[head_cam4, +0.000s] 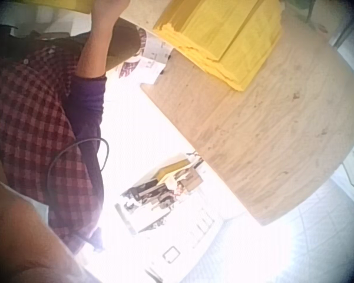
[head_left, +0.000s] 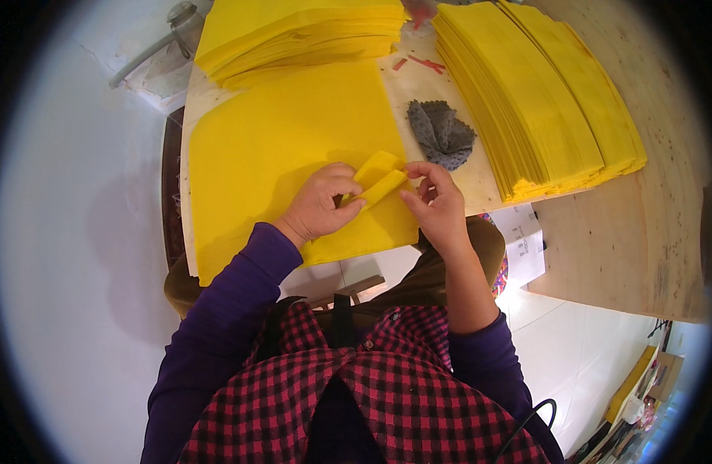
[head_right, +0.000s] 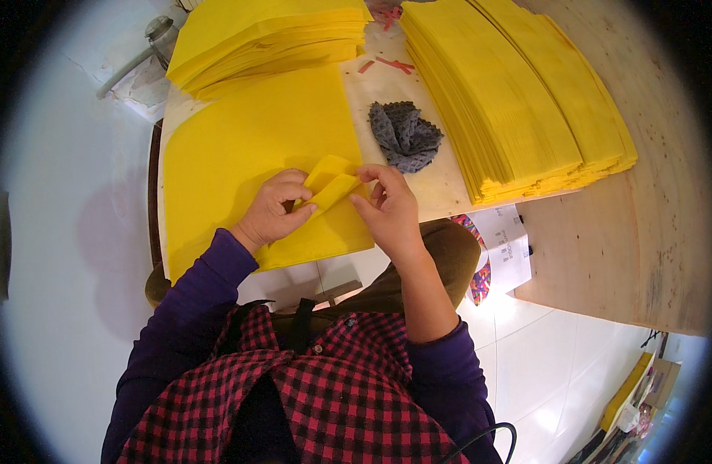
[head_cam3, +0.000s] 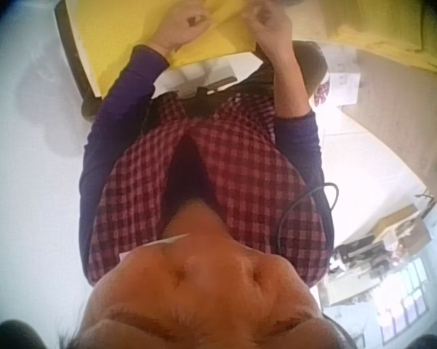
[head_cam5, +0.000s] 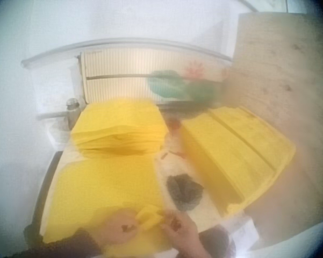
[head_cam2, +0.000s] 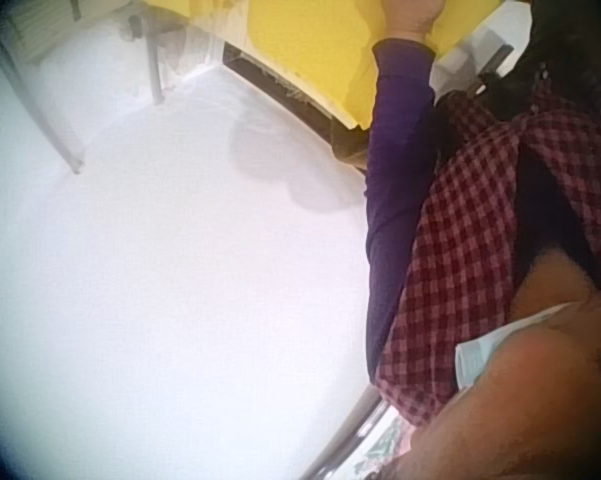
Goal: The person folds large yellow sheets by hand on a table, pressing the creases and stacking the finished pieces. The person repeats the folding process on multiple sheets and places the folded items into a growing stack.
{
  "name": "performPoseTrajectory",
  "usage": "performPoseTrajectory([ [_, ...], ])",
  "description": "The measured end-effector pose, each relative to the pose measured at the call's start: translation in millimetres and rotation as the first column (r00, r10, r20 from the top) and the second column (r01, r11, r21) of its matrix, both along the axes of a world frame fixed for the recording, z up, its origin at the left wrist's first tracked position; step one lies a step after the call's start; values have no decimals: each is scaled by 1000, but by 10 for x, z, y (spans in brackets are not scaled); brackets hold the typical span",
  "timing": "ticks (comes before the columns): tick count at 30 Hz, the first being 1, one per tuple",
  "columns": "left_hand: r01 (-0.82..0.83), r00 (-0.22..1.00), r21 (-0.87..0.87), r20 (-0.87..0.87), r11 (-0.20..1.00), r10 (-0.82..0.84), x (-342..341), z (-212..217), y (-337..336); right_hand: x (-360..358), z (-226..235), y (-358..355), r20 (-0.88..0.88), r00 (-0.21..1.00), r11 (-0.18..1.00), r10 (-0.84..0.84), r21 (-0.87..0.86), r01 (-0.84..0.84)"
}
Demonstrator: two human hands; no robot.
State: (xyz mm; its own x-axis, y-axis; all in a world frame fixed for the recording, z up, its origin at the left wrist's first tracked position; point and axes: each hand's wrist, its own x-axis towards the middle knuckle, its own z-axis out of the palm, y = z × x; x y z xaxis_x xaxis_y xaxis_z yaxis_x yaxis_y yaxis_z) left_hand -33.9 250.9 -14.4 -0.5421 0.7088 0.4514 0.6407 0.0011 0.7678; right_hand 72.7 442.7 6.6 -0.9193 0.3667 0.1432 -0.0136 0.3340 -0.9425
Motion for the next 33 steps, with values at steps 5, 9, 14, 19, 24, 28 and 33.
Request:
performPoseTrajectory([
  [5, -13, 999, 46, 45, 999, 11, 16, 1, 0, -167, -31, 26, -72, 997, 986, 21, 165, -9],
  [9, -121, 988, 75, 100, 990, 113, 90, 39, 12, -341, -44, 88, -95, 992, 969, 83, 240, -58],
  [14, -87, 939, 48, 338, 995, 66, 110, 85, -2, -453, -37, 68, -52, 995, 970, 91, 231, -76],
  [19, -33, 994, -2, 102, 999, 33, 19, 68, -34, -469, -30, 50, -79, 995, 980, 67, 191, -51],
  [24, -24, 990, 19, 141, 1000, 21, -17, 6, -36, -217, -22, 312, 32, 993, 991, 117, 61, -118],
  [28, -37, 989, 25, 145, 999, 33, -16, -12, -26, -13, -82, 451, 147, 971, 979, 187, 48, -196],
  [33, -33, 992, 25, 121, 999, 29, -21, -4, -19, 78, -60, 498, 151, 976, 986, 157, 38, -164],
])
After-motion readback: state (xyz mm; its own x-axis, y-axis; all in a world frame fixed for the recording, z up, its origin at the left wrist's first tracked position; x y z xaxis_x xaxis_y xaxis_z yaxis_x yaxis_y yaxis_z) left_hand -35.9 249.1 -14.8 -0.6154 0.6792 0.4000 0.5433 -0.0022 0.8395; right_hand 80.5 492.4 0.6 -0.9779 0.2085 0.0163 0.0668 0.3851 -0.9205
